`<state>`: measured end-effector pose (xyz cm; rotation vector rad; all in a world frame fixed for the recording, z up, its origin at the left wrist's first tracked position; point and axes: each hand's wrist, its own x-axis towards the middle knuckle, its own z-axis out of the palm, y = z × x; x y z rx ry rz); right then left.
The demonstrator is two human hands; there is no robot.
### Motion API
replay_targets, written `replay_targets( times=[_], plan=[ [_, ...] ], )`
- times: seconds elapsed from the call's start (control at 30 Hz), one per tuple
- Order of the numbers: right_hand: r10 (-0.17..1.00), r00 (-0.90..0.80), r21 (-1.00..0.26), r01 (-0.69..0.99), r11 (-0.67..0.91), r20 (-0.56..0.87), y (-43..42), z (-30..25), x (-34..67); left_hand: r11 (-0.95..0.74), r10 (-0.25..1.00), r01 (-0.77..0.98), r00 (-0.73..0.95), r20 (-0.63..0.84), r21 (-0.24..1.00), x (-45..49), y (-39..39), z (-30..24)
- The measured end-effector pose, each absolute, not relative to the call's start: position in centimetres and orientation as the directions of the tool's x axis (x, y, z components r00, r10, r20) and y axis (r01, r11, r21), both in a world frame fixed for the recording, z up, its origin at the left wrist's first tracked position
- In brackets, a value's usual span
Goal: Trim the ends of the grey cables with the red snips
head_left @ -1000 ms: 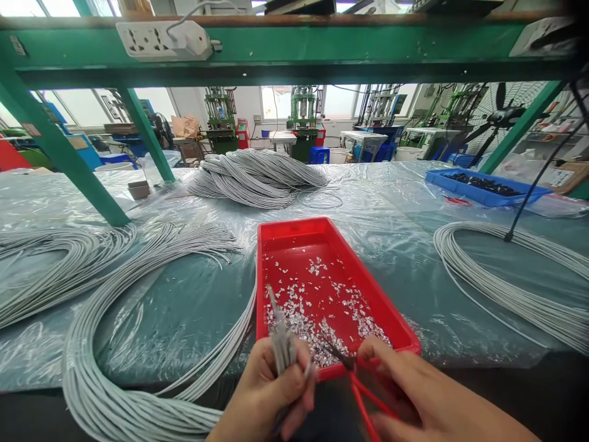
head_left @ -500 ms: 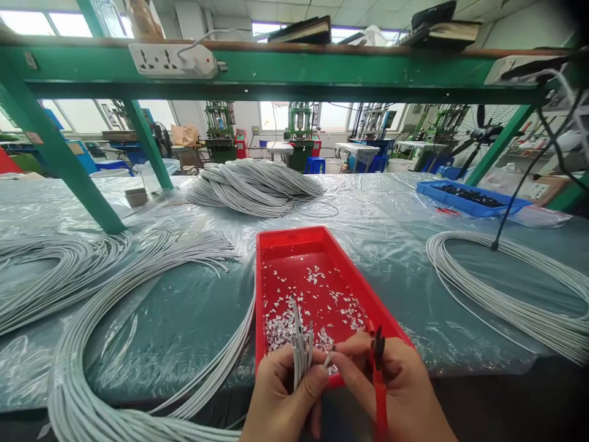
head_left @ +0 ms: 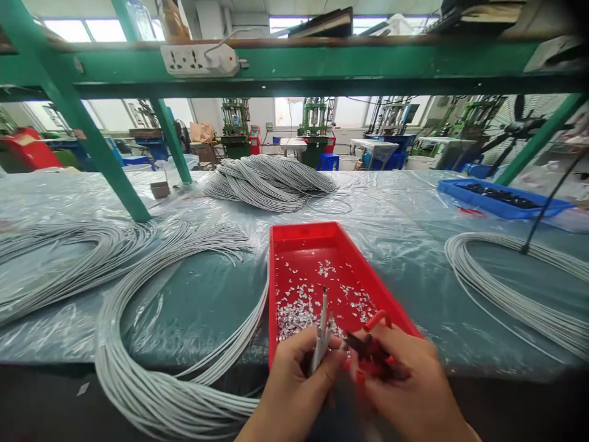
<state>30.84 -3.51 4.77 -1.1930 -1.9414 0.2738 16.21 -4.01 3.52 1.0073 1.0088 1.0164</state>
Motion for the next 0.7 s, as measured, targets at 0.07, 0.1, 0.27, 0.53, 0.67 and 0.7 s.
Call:
replay_targets(
  times=[0.07, 0.1, 0.27, 0.53, 0.67, 0.7],
  plan=[
    [0.810, -0.212, -0.540, 0.650, 0.534, 0.547, -3.5, 5.2, 30.7, 0.202, 0.957, -0.161, 0.241, -0.160, 0.966, 16.1, -3.9, 3.7],
    [0.808, -0.212, -0.533, 0.655, 0.535, 0.550, -3.5, 5.2, 30.7, 0.202, 0.956, -0.161, 0.248, -0.159, 0.966, 16.1, -3.9, 3.8],
    [0.787, -0.190, -0.538, 0.635, 0.555, 0.587, -3.5, 5.0, 30.7, 0.183, 0.963, -0.129, 0.223, -0.152, 0.975, 16.2, -3.6, 3.8],
    [0.953, -0.064, -0.831, 0.474, 0.291, 0.298, -3.7, 4.2, 30.2, -0.312, 0.946, 0.192, -0.032, 0.324, 0.930, 16.6, -3.4, 2.7],
    [0.994, 0.065, -0.931, 0.360, 0.060, 0.089, -3.9, 5.0, 30.5, -0.335, 0.939, 0.218, -0.006, 0.344, 0.917, 16.5, -3.1, 2.9],
    [0.994, 0.090, -0.941, 0.338, 0.023, 0.056, -3.9, 5.3, 30.7, -0.306, 0.949, 0.197, -0.016, 0.315, 0.931, 16.5, -3.1, 3.1]
  ],
)
